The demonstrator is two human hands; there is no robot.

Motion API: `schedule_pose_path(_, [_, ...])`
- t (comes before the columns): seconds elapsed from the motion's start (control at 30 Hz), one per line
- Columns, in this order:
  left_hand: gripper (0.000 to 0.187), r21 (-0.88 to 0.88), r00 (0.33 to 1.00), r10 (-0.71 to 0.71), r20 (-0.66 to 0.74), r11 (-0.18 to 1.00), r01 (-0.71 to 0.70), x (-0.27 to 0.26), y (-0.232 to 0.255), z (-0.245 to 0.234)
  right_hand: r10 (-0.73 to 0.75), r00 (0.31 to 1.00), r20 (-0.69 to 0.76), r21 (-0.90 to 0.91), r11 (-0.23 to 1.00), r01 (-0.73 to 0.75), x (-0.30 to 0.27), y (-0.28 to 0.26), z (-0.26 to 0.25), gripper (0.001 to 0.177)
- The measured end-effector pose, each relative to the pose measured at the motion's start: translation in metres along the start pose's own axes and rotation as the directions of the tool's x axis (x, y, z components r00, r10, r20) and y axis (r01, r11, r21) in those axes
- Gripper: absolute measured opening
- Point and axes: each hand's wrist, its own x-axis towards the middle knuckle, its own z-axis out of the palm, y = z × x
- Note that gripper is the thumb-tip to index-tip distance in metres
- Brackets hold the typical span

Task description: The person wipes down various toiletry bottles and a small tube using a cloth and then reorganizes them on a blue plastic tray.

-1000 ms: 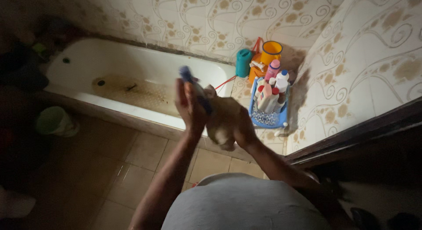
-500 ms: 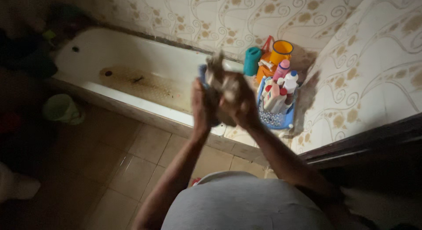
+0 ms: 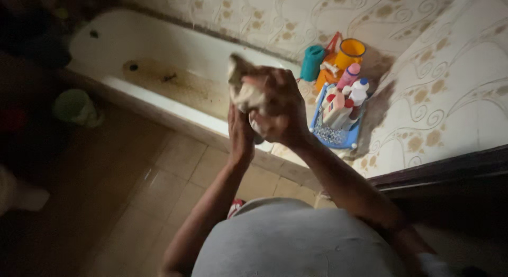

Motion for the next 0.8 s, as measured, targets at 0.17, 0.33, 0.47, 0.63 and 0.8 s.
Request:
schedule_pose_path(0.17, [0.040,-0.092,0.994,-0.044,-0.104,0.995,0.035,0.020,0.014,-0.024,0.078,0.974,0.211,0.198,0.973,-0.121,-0.031,-0.001,0.024,0.067])
schedule_pose_path(0.33, [0.036,-0.509,0.959,-0.225,-0.174,0.854,0.108,0.026,0.010,-0.044,0.024,0.951,0.308,0.118,0.991,-0.063,-0.045,-0.020,0.021,0.061])
schedule_pose_path(0.47, [0.049,-0.561,0.976,-0.211,0.048,0.803,0.201,-0.001,0.001,-0.030,-0.129,0.975,0.181,-0.031,0.990,0.137,-0.018,-0.016,0.025,0.056])
schedule_pose_path(0.63, [0.051,-0.367,0.989,-0.126,-0.071,0.926,0.092,-0.009,-0.023,-0.025,0.045,0.984,0.172,0.214,0.973,-0.082,-0.007,0.018,0.038,0.074])
schedule_pose_path(0.8, [0.042,-0.347,0.939,-0.185,-0.289,0.935,0.078,0.001,-0.001,-0.069,-0.100,0.973,0.206,0.169,0.983,0.065,-0.054,0.001,0.063,0.049])
